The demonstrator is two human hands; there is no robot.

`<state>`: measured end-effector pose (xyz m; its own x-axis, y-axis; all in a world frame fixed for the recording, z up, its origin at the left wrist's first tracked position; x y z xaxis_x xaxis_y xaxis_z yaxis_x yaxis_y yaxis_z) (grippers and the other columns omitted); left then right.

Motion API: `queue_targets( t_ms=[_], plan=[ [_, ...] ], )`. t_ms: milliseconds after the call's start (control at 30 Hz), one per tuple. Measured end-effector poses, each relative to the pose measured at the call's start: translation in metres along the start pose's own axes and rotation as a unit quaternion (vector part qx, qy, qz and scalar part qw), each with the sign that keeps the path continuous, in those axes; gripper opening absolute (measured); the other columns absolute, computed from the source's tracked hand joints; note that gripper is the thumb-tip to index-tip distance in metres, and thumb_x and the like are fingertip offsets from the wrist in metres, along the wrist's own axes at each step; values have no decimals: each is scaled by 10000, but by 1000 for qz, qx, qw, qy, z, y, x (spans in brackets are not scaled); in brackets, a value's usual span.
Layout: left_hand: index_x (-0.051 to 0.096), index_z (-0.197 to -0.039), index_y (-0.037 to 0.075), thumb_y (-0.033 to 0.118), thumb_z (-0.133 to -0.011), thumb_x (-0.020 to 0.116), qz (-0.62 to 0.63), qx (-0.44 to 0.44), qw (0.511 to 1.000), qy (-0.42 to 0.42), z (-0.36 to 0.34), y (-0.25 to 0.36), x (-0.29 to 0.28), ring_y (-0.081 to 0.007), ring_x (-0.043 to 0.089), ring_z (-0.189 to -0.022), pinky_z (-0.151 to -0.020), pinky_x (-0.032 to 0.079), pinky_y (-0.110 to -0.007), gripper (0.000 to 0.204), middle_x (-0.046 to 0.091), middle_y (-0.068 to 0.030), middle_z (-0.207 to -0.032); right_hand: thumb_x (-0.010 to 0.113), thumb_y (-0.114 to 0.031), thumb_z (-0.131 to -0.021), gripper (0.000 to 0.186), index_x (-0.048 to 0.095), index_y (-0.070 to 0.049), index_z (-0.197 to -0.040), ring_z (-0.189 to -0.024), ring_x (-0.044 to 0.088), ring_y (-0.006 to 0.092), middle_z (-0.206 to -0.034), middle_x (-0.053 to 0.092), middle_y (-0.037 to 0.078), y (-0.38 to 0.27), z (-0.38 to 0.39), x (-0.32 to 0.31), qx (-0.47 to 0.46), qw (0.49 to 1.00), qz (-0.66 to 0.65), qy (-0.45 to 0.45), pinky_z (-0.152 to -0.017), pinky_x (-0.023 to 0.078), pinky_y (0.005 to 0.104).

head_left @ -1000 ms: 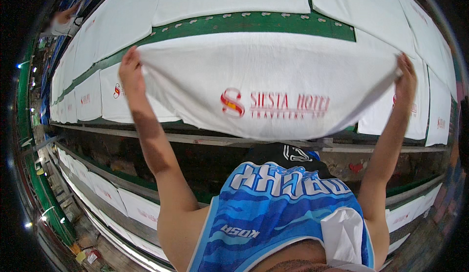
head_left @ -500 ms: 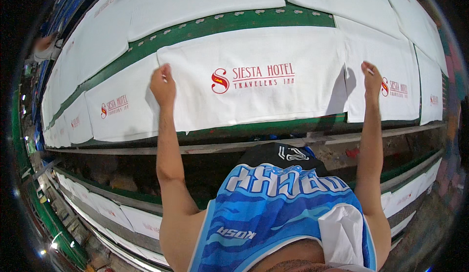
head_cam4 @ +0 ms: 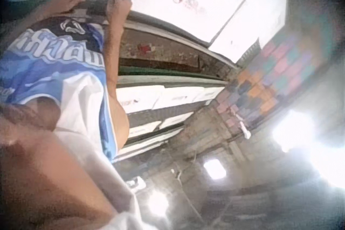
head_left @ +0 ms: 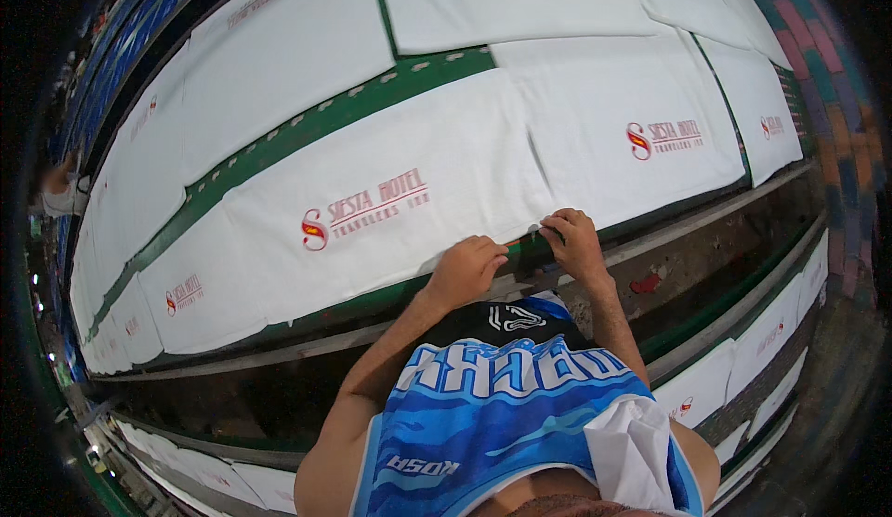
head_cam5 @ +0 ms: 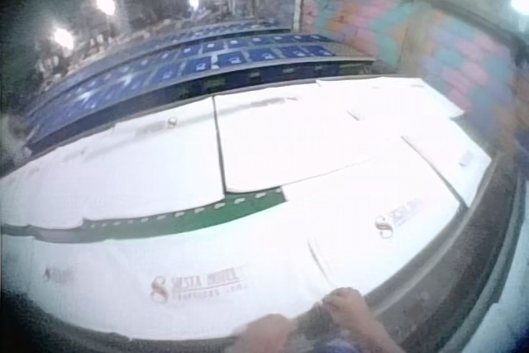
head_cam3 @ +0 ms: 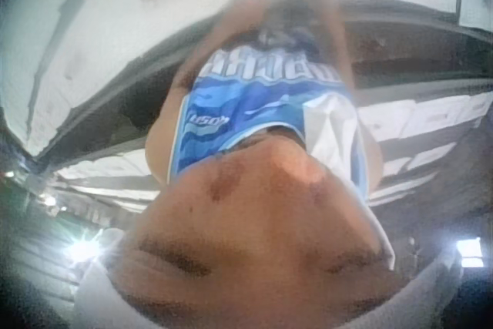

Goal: The person repeatedly folds white towels with a red logo on a green conveyor belt. The person picks up each towel, folds it in half, and places it back on the belt. The process is repeated for multiple towels throughout the clip.

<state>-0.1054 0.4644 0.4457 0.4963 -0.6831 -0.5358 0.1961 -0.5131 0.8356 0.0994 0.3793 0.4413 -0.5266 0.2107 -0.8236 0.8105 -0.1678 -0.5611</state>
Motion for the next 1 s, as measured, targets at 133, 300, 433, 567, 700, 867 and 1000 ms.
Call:
queue_targets(
  t_ms=[133,300,433,567,700,867,1000],
  plan=[
    [734,-1058,20,141,-948,694,-65,24,998,8,-64,22,30,-357,676,-919,-824,545,-451,168,709,-152,-957,772,-135,-891,154,757,-79,-1034,-1037,654,320,-1071,711,100,63,13,-47,-4,1000,14,0,-910,503,469],
    [727,-1027,24,132,-950,686,-96,-2,994,50,-149,60,100,-334,665,-941,-832,536,-435,139,704,-138,-977,763,-144,-901,176,746,-78,-1064,-1088,638,311,-1112,698,86,143,40,-111,-14,999,24,34,-955,478,468],
    [712,-983,24,120,-941,700,-157,68,979,107,-209,78,165,-338,636,-932,-833,516,-439,105,687,-144,-962,770,-135,-898,199,740,-75,-1085,-1141,622,320,-1144,693,92,196,64,-148,-17,997,36,69,-1000,460,469],
    [660,-973,45,112,-925,685,-247,87,958,116,-227,58,215,-343,609,-911,-819,501,-460,87,638,-138,-953,760,-147,-910,235,741,-65,-1129,-1226,592,337,-1238,674,136,236,91,-164,3,998,11,60,-1074,444,481],
    [637,-988,59,100,-905,692,-256,79,957,108,-226,54,219,-337,601,-929,-820,485,-454,107,624,-133,-962,753,-159,-921,237,741,-57,-1135,-1247,581,337,-1263,662,144,257,100,-169,40,996,-47,61,-1103,433,479],
    [652,-991,68,98,-885,715,-254,55,959,110,-230,53,221,-337,590,-973,-859,467,-473,127,618,-121,-989,743,-160,-932,204,756,-56,-1107,-1229,592,330,-1233,676,130,275,90,-179,56,989,-107,80,-1084,439,471],
    [668,-1092,59,159,-902,735,-299,18,942,152,-227,44,215,-365,542,-1183,-1028,420,-521,225,593,-154,-1204,735,-152,-940,170,764,-54,-1076,-1189,618,329,-1201,697,125,315,68,-211,64,985,-111,119,-1042,462,461]
  ],
)
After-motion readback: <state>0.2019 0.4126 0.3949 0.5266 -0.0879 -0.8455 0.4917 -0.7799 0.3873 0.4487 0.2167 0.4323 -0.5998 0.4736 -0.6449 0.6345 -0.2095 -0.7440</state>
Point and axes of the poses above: each hand's wrist, its own z-axis away from the middle knuckle, its own x-axis out of the palm, y = z × x, the point moved 7 cm from there along -z, towards the middle knuckle
